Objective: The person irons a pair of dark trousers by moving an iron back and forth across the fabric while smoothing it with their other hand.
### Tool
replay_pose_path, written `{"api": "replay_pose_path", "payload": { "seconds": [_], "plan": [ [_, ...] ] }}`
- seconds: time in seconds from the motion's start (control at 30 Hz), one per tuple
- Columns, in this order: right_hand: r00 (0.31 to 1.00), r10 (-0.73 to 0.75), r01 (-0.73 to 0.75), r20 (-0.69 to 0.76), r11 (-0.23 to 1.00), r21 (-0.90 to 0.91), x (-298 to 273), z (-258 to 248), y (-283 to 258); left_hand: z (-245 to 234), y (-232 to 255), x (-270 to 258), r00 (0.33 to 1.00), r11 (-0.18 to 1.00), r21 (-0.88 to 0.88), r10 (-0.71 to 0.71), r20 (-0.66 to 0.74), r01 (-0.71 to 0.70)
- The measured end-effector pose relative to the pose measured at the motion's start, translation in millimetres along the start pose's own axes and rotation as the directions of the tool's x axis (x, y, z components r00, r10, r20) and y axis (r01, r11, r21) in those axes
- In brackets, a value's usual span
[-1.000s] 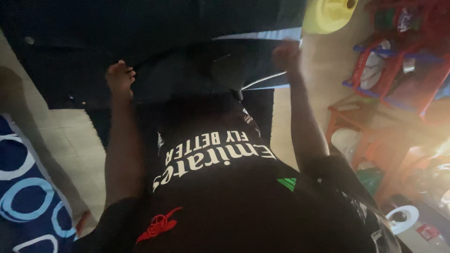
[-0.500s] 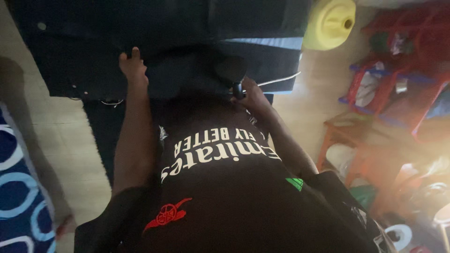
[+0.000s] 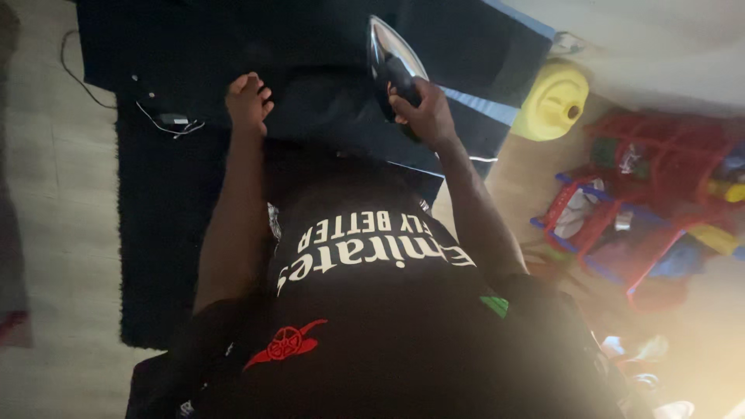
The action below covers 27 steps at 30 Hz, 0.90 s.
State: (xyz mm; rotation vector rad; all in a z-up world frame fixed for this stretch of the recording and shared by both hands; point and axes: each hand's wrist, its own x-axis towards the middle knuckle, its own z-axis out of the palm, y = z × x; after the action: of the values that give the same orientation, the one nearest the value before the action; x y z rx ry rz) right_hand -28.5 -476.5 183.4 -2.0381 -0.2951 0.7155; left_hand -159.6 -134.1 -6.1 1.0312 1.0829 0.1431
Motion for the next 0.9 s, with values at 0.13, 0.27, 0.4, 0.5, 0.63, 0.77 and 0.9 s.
{"api": "replay_pose_path", "payload": {
  "seconds": [0.13,0.27,0.4,0.5,0.63,0.77,0.9],
  "plan": [
    [0.999,0.003,0.0,0.038,0.998,-0.063,25,-5,-18,-5,12,19,0.996,0.994,-0.056,-0.092,0.002,0.092],
    [0.983,-0.18,0.172,-0.026,0.965,-0.197,49,-1,-38,-6,41,25,0.996,0.995,0.026,-0.092,-0.002,0.092],
    [0.969,-0.244,0.23,-0.018,0.932,-0.279,77,10,-48,-4,74,38,0.996,0.993,0.074,-0.09,0.005,0.09],
    [0.987,-0.158,0.136,-0.033,0.926,-0.352,101,21,-61,-3,94,53,0.995,0.987,0.126,-0.097,-0.002,0.096],
    [0.951,-0.308,0.281,0.032,0.817,-0.504,139,41,-69,-23,99,88,0.998,0.991,0.131,0.009,-0.059,-0.002],
    [0.948,-0.302,0.304,0.102,0.761,-0.573,183,77,-66,-60,91,146,0.913,0.907,0.206,0.394,-0.106,-0.368],
    [0.917,-0.314,0.398,0.245,0.729,-0.557,223,120,-71,-96,106,178,0.708,0.633,0.544,0.7,-0.098,-0.551]
  ]
}}
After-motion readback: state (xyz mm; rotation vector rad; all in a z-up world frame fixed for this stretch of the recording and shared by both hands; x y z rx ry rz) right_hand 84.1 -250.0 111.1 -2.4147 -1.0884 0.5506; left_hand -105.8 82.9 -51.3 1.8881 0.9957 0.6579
